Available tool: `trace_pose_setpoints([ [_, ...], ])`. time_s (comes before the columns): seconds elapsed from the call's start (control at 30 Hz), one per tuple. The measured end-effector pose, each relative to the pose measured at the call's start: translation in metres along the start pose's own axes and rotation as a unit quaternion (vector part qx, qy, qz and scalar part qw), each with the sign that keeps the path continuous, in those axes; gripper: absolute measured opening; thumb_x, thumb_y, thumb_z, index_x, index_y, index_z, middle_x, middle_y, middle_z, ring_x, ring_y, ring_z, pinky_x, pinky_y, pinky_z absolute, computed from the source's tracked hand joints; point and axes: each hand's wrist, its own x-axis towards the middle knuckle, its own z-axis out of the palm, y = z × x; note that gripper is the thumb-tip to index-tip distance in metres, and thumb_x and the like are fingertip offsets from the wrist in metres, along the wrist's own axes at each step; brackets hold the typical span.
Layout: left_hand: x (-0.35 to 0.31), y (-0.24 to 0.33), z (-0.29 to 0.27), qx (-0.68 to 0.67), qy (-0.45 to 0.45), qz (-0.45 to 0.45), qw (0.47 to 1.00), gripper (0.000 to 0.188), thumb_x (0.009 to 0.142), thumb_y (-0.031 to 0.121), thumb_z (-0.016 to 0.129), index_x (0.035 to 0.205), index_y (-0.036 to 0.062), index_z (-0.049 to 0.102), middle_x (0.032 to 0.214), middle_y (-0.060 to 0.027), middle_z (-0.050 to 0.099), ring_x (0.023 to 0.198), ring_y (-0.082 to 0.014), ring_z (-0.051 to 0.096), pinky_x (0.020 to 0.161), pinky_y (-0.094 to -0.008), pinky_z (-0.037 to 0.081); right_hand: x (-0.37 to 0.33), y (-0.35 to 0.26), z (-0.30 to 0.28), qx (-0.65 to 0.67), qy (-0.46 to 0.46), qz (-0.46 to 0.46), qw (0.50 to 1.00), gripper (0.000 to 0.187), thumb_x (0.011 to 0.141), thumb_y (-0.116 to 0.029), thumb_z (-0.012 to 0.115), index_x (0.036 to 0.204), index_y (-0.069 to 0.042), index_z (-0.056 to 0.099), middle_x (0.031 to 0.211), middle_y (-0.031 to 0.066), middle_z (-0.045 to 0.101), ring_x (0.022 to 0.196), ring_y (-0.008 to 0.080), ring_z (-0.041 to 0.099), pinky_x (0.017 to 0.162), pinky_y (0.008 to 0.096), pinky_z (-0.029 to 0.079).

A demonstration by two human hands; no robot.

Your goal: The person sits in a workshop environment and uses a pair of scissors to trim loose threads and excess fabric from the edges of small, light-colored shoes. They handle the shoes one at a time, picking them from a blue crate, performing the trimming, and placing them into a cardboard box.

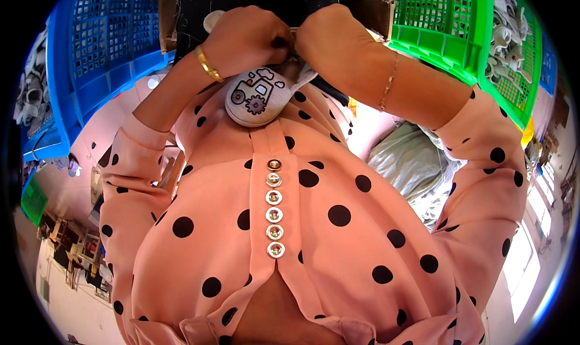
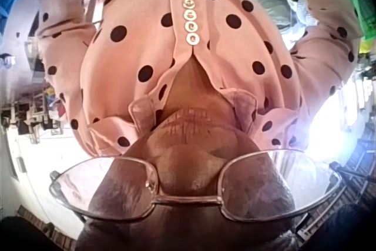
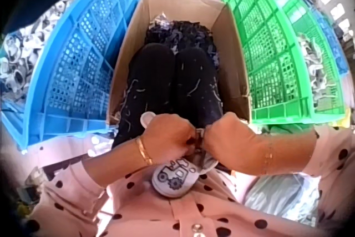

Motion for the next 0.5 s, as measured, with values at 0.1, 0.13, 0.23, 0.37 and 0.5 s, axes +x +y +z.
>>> trace_pose_setpoints([
  [0.1,-0.011,-0.007,-0.004,-0.175,0.094,-0.048,0.979,0.015,0.081,0.017,0.066,0.087,0.003,0.067,0.075,-0.0116,0.068,0.062,-0.019,0.065,0.058,-0.0303,0.05,-0.016,0.003,-0.005,0.073,0.068,0.059,0.993,0.02,0.082,-0.028,0.068,0.077,-0.008,0.07,0.068,0.0031,0.065,0.064,0.0204,0.067,0.052,0.032,0.048],
  [0.13,-0.015,-0.007,-0.006,-0.173,0.105,-0.057,0.978,0.015,0.083,0.016,0.065,0.088,0.0018,0.066,0.076,-0.0114,0.068,0.062,-0.0173,0.064,0.058,-0.0292,0.049,-0.022,0.005,-0.006,0.113,0.104,0.088,0.984,0.026,0.084,-0.034,0.068,0.075,-0.009,0.071,0.067,0.0025,0.066,0.063,0.0206,0.067,0.051,0.0319,0.048],
  [0.23,-0.024,-0.003,-0.014,-0.193,0.158,-0.089,0.964,0.013,0.085,0.015,0.064,0.086,0.0016,0.063,0.077,-0.01,0.068,0.064,-0.0186,0.063,0.06,-0.0298,0.049,-0.035,0.014,0.003,0.26,0.113,0.152,0.947,0.048,0.086,-0.05,0.064,0.077,-0.003,0.068,0.066,0.006,0.064,0.059,0.0197,0.065,0.05,0.0311,0.048],
  [0.37,-0.027,0.014,-0.023,-0.282,0.261,-0.113,0.916,0.007,0.088,0.007,0.059,0.093,0.0028,0.057,0.084,-0.0122,0.069,0.071,-0.0273,0.067,0.065,-0.0331,0.053,-0.043,-0.004,0.008,0.722,-0.004,0.22,0.656,0.054,0.084,-0.048,0.068,0.085,0.005,0.063,0.067,0.0083,0.061,0.058,0.0127,0.061,0.053,0.025,0.047],
  [0.5,-0.024,0.023,-0.055,-0.279,0.321,-0.127,0.896,0.004,0.095,0.005,0.051,0.095,0.0006,0.052,0.088,-0.0144,0.07,0.071,-0.0252,0.068,0.064,-0.0295,0.053,-0.034,-0.028,0.016,0.823,0.11,0.254,0.497,0.024,0.086,-0.017,0.065,0.086,0.006,0.061,0.067,0.0072,0.06,0.058,0.01,0.05,0.058,0.0241,0.044],
])
